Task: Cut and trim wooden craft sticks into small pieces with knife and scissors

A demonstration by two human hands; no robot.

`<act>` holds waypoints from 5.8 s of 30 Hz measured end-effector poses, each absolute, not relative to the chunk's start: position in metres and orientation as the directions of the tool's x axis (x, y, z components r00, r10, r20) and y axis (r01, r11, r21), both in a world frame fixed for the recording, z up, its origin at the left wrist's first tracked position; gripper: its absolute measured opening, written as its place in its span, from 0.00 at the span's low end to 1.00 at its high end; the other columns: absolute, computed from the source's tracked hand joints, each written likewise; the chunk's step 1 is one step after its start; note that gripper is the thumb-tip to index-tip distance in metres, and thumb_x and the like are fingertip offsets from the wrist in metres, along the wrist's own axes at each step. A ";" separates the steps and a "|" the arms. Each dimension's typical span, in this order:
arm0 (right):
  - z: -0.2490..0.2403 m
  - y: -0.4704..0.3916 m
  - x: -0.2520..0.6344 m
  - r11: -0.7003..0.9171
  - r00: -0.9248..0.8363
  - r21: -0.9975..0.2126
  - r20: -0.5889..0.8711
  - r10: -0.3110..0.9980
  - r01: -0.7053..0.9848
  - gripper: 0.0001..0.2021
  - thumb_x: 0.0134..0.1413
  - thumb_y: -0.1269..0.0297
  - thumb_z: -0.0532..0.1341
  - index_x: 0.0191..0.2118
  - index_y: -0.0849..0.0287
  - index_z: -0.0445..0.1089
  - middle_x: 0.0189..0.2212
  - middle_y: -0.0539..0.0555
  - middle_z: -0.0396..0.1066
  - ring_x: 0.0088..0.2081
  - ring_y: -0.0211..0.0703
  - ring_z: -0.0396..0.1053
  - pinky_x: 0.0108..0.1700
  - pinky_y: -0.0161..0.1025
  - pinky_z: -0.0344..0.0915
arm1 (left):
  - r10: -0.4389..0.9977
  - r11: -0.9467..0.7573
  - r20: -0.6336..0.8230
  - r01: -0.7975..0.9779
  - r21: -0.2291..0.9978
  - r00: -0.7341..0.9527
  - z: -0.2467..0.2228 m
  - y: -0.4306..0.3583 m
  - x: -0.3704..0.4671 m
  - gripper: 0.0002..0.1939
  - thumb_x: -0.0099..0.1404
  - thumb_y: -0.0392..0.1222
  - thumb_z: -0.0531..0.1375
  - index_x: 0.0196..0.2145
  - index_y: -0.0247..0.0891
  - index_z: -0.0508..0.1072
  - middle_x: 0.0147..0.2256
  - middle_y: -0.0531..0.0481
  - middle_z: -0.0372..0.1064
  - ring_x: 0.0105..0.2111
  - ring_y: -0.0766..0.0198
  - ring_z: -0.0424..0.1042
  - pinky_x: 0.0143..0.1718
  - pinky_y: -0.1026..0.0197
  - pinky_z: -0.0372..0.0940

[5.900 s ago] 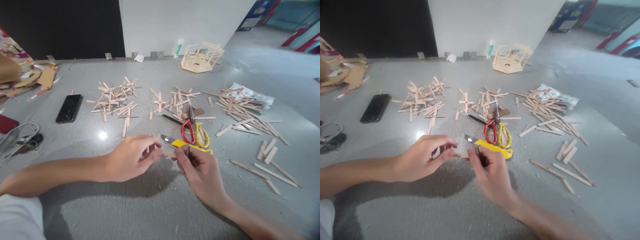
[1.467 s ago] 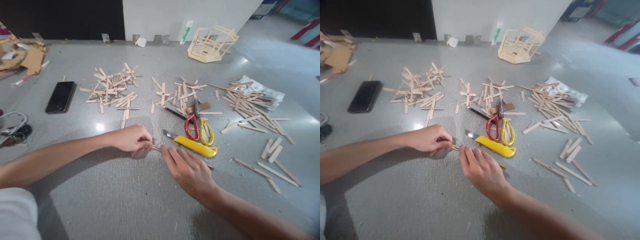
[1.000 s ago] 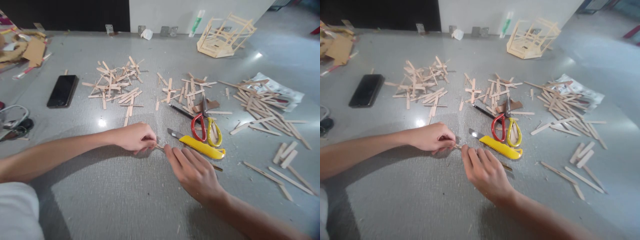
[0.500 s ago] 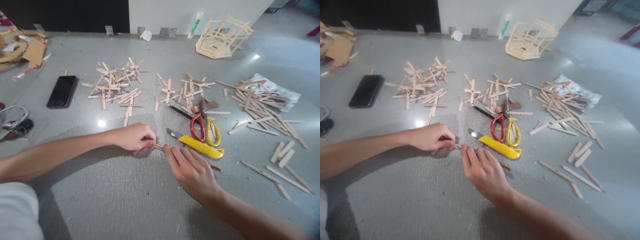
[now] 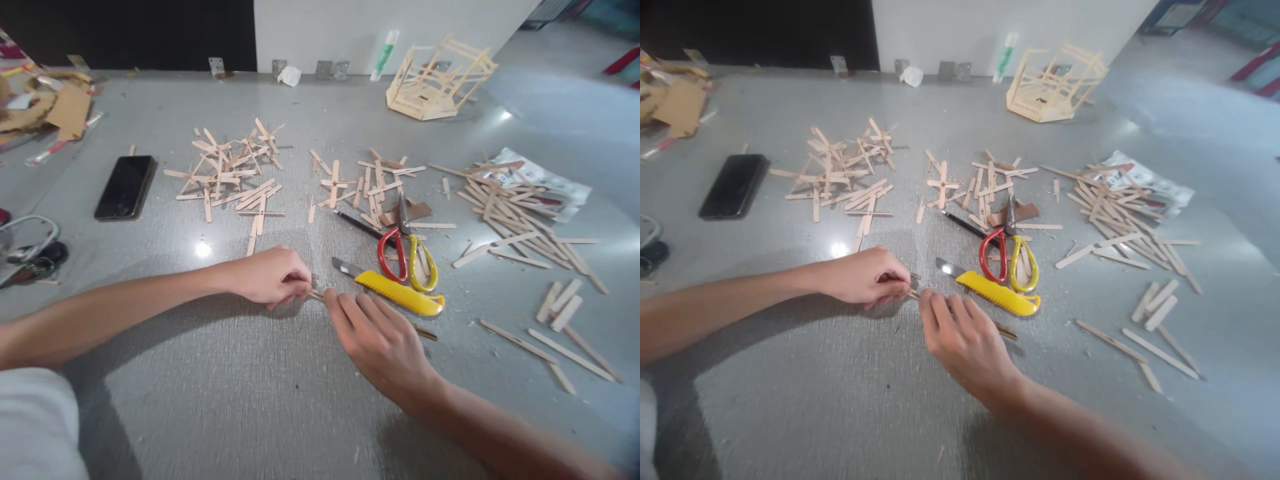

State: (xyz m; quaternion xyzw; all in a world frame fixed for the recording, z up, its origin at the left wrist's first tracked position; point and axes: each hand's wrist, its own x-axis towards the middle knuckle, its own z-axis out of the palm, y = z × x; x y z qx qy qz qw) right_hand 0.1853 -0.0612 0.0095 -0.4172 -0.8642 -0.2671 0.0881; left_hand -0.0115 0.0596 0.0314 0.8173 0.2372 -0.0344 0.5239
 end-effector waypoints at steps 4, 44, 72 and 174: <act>0.009 -0.063 0.189 0.506 -0.631 0.378 0.436 0.642 0.776 0.07 0.61 0.79 0.60 0.40 0.70 0.76 0.23 0.50 0.68 0.25 0.37 0.60 0.30 0.39 0.55 | 0.351 -0.344 -0.290 0.410 0.844 0.891 0.032 0.060 -0.011 0.16 0.70 0.34 0.54 0.23 0.34 0.68 0.19 0.55 0.68 0.15 0.74 0.68 0.24 0.71 0.63; 0.010 -0.063 0.185 0.486 -0.619 0.385 0.444 0.648 0.785 0.06 0.61 0.76 0.61 0.41 0.71 0.76 0.22 0.49 0.66 0.24 0.38 0.58 0.28 0.40 0.53 | 0.355 -0.314 -0.287 0.402 0.860 0.890 0.031 0.060 -0.011 0.16 0.71 0.34 0.54 0.23 0.33 0.69 0.17 0.55 0.69 0.14 0.74 0.68 0.26 0.70 0.64; 0.006 -0.063 0.180 0.462 -0.630 0.447 0.380 0.677 0.766 0.08 0.58 0.78 0.60 0.41 0.70 0.76 0.23 0.50 0.64 0.23 0.38 0.61 0.27 0.39 0.53 | 0.380 -0.357 -0.264 0.404 0.842 0.886 0.029 0.058 -0.011 0.16 0.70 0.32 0.54 0.24 0.33 0.69 0.18 0.55 0.68 0.14 0.74 0.68 0.24 0.72 0.63; 0.019 -0.058 0.207 0.743 -0.437 -0.246 0.678 0.591 0.622 0.05 0.64 0.75 0.58 0.40 0.61 0.69 0.25 0.50 0.74 0.24 0.36 0.71 0.30 0.35 0.68 | 0.554 -0.531 -0.182 0.513 0.674 0.812 0.082 0.025 -0.018 0.19 0.75 0.39 0.45 0.24 0.37 0.60 0.20 0.56 0.63 0.20 0.70 0.60 0.27 0.64 0.54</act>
